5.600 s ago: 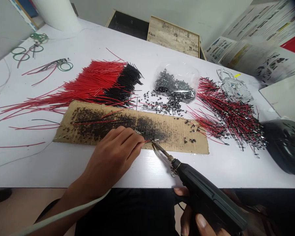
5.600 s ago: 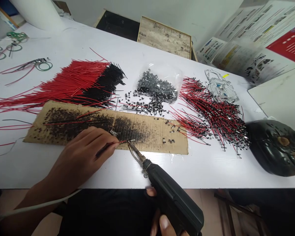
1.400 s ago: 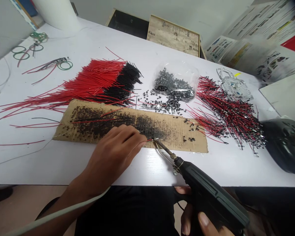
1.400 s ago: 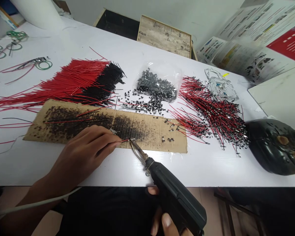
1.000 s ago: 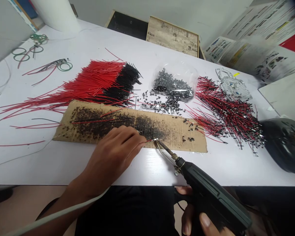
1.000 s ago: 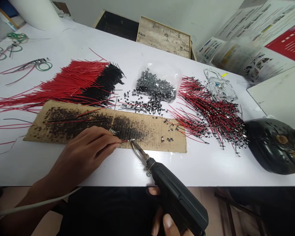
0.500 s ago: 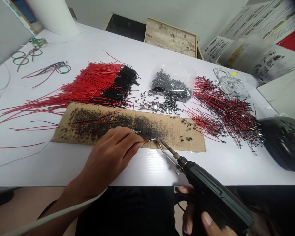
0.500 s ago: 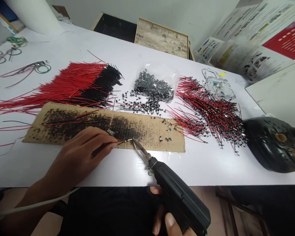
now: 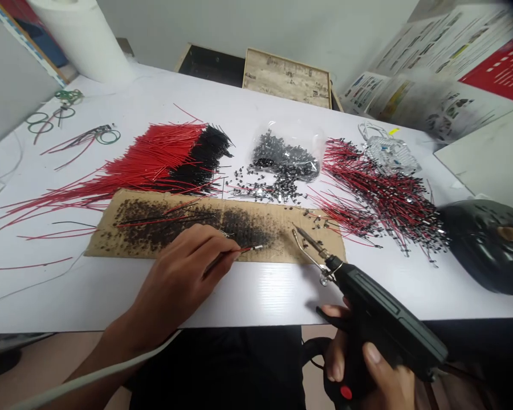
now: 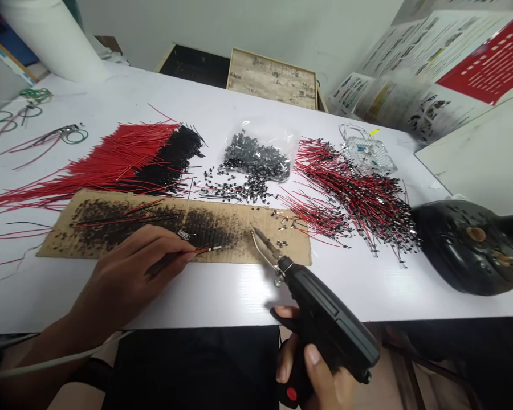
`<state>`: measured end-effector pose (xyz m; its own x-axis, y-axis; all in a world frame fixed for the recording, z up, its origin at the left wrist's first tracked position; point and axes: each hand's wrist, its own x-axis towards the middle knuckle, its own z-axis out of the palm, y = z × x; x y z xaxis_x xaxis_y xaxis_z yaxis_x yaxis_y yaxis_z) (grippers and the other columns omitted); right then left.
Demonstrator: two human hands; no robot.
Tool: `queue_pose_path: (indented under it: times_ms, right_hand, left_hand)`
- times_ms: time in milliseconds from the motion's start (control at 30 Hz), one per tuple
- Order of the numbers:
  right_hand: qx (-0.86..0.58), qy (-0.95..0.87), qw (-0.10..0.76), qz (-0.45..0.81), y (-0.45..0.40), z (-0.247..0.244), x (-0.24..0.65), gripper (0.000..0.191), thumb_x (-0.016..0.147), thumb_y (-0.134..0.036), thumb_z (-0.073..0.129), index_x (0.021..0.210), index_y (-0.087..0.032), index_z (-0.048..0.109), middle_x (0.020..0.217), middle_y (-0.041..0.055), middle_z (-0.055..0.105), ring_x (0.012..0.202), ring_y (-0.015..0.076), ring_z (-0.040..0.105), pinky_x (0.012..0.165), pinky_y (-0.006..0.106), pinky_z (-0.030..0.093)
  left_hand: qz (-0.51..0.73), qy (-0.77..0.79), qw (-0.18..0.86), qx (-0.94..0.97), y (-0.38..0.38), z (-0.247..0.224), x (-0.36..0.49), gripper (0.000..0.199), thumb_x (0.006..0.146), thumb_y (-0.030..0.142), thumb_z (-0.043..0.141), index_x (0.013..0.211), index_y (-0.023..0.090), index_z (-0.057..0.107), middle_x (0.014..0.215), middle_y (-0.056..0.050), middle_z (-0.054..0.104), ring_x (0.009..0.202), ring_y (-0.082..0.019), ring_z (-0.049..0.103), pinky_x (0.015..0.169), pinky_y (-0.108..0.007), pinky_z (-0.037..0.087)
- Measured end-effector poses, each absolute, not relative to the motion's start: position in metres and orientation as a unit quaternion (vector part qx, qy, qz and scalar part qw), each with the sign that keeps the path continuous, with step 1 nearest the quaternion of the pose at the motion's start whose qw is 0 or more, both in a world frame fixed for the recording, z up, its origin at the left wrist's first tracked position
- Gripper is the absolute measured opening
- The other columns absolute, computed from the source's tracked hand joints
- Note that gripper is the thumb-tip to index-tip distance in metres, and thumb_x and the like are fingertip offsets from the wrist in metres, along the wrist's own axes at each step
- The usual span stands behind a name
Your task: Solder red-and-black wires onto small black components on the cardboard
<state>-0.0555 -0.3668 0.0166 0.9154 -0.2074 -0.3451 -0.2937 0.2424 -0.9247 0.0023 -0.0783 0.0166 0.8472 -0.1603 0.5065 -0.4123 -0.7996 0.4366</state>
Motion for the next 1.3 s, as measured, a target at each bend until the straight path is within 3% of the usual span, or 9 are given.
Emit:
queue_pose_path:
  times_ms: [100,133,200,300,400,533,633,867,1300]
  right_hand:
    - [-0.595,0.204,0.775,-0.053,-0.381,0.017,-0.034,0.052,0.088,-0.058,0.09,0.13,-0.029,0.082,0.12,0.0065,0.089,0.047,0.0078,0.058,0.045,0.025,0.048]
    - [-0.597,0.175,0.779,-0.078,-0.389,0.017,-0.027,0.049,0.088,-0.056,0.091,0.127,-0.028,0.085,0.121,0.007,0.089,0.044,0.0089,0.058,0.04,0.026,0.048]
    - [-0.589,0.113,0.791,-0.121,-0.405,0.019,-0.016,0.042,0.091,-0.05,0.088,0.125,-0.024,0.087,0.119,0.009,0.09,0.04,0.0115,0.056,0.033,0.029,0.048]
    - [-0.556,0.103,0.814,-0.131,-0.424,0.025,-0.005,0.039,0.095,-0.047,0.087,0.127,-0.024,0.088,0.121,0.0088,0.089,0.045,0.0111,0.057,0.039,0.03,0.055]
    - [-0.534,0.129,0.813,-0.194,-0.434,0.033,0.002,0.048,0.083,-0.049,0.095,0.121,-0.021,0.088,0.114,0.0089,0.09,0.043,0.0093,0.051,0.037,0.028,0.05]
    - [-0.519,0.123,0.812,-0.237,-0.438,0.035,0.015,0.058,0.069,-0.05,0.098,0.116,-0.017,0.088,0.11,0.0104,0.089,0.041,0.0094,0.052,0.035,0.028,0.049]
    - [-0.514,0.124,0.812,-0.248,-0.434,0.029,0.027,0.057,0.07,-0.049,0.097,0.116,-0.017,0.087,0.109,0.0103,0.089,0.041,0.0094,0.053,0.037,0.028,0.05]
    - [-0.51,0.122,0.818,-0.237,-0.407,0.009,0.062,0.05,0.08,-0.052,0.09,0.112,-0.015,0.083,0.11,0.0107,0.087,0.044,0.0092,0.055,0.039,0.028,0.048]
    - [-0.56,0.13,0.789,-0.214,-0.401,0.0,0.064,0.048,0.077,-0.056,0.09,0.098,-0.013,0.085,0.102,0.0134,0.085,0.045,0.0069,0.052,0.043,0.024,0.044]
  left_hand:
    - [0.204,-0.187,0.296,0.914,-0.09,0.023,0.017,0.014,0.115,0.018,0.064,0.105,0.021,0.073,0.099,0.0,0.073,0.092,-0.016,0.067,0.088,-0.032,0.051]
    - [0.192,-0.204,0.308,0.909,-0.097,0.025,0.025,0.014,0.114,0.019,0.066,0.103,0.02,0.074,0.098,0.0,0.073,0.091,-0.017,0.066,0.085,-0.032,0.051]
    - [0.177,-0.242,0.346,0.889,-0.116,0.029,0.046,0.01,0.111,0.017,0.071,0.104,0.019,0.077,0.1,-0.001,0.076,0.096,-0.017,0.068,0.086,-0.031,0.051]
    - [0.1,-0.252,0.375,0.887,-0.158,0.037,0.089,0.007,0.106,0.018,0.079,0.099,0.017,0.08,0.097,-0.002,0.078,0.094,-0.019,0.07,0.082,-0.032,0.05]
    - [0.004,-0.253,0.357,0.899,-0.21,0.046,0.136,0.011,0.109,0.022,0.075,0.102,0.018,0.082,0.108,-0.005,0.082,0.103,-0.02,0.073,0.085,-0.033,0.051]
    - [0.002,-0.281,0.318,0.906,-0.25,0.055,0.178,0.011,0.109,0.021,0.075,0.113,0.015,0.083,0.12,-0.01,0.081,0.113,-0.024,0.074,0.095,-0.036,0.054]
    - [0.03,-0.286,0.296,0.911,-0.234,0.054,0.169,0.019,0.114,0.025,0.069,0.124,0.014,0.081,0.132,-0.013,0.078,0.127,-0.027,0.069,0.109,-0.041,0.052]
    - [0.065,-0.308,0.273,0.909,-0.139,0.021,0.106,0.017,0.113,0.031,0.072,0.116,0.017,0.08,0.115,-0.007,0.078,0.108,-0.023,0.071,0.095,-0.037,0.053]
    - [0.128,-0.393,0.212,0.886,-0.137,-0.004,0.108,0.015,0.114,0.023,0.068,0.104,0.014,0.075,0.106,-0.007,0.072,0.096,-0.022,0.064,0.086,-0.037,0.048]
